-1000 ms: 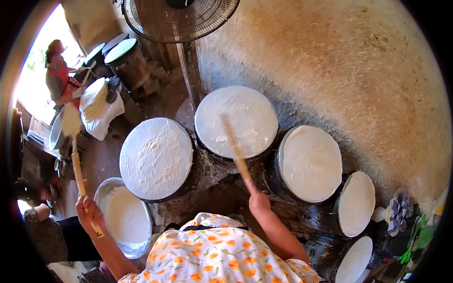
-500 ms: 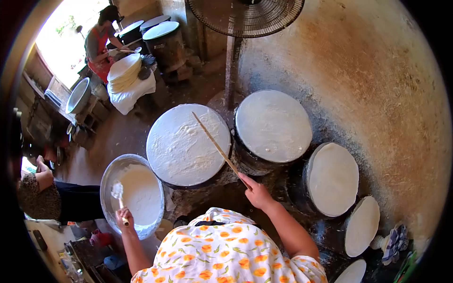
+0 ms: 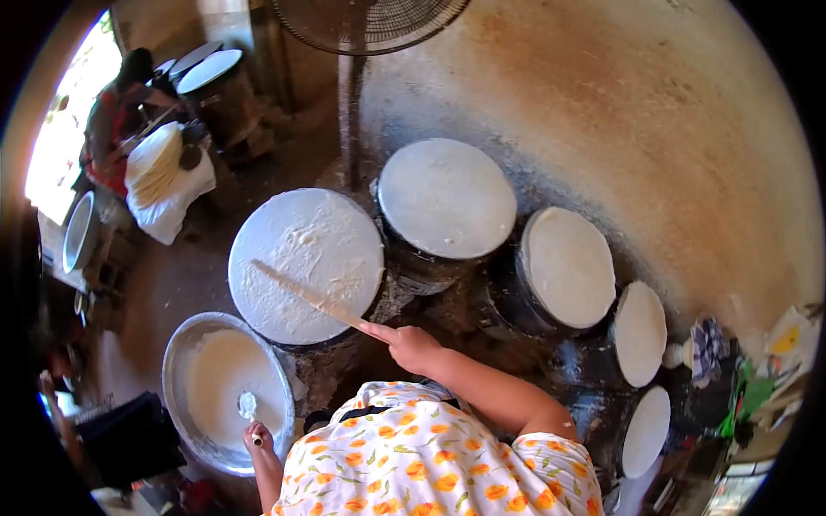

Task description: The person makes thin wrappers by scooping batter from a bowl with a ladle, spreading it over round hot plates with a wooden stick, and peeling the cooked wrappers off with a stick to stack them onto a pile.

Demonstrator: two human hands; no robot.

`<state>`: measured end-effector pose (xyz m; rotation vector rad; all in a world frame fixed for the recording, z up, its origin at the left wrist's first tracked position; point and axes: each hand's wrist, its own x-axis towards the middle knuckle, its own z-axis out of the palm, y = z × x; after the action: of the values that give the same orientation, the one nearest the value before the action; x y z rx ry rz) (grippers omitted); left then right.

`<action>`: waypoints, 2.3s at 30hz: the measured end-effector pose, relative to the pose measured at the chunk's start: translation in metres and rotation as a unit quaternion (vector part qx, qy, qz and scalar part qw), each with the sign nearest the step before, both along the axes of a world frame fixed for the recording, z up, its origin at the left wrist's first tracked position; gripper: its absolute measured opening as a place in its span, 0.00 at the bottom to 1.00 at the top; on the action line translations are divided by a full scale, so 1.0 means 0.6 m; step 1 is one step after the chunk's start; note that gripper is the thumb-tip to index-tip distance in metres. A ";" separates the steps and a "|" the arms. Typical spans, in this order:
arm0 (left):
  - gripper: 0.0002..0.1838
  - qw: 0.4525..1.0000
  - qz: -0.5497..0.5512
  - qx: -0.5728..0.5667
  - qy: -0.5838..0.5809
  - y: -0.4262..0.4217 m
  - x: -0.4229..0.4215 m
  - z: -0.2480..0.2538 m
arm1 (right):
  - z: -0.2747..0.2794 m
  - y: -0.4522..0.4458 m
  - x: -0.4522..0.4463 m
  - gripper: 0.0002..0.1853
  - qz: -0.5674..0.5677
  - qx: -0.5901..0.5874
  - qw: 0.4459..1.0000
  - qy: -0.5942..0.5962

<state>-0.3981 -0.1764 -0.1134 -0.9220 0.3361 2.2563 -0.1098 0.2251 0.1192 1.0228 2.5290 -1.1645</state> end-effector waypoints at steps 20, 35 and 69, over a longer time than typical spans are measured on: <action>0.16 0.945 -0.091 -0.312 0.042 0.173 0.094 0.021 | -0.141 -0.084 0.413 0.32 -0.384 0.111 0.879 0.258; 0.10 0.805 -0.492 -0.182 0.277 0.431 0.410 0.212 | -0.099 -0.126 0.669 0.35 -0.390 0.009 0.886 0.251; 0.10 0.043 -0.316 -0.166 0.933 1.315 0.720 0.228 | -0.076 -0.344 0.612 0.31 -0.820 0.167 0.540 0.091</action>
<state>0.0338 0.6123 0.0236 2.2840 1.6825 0.7066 0.2572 0.0185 0.0739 3.7551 1.0932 -0.7511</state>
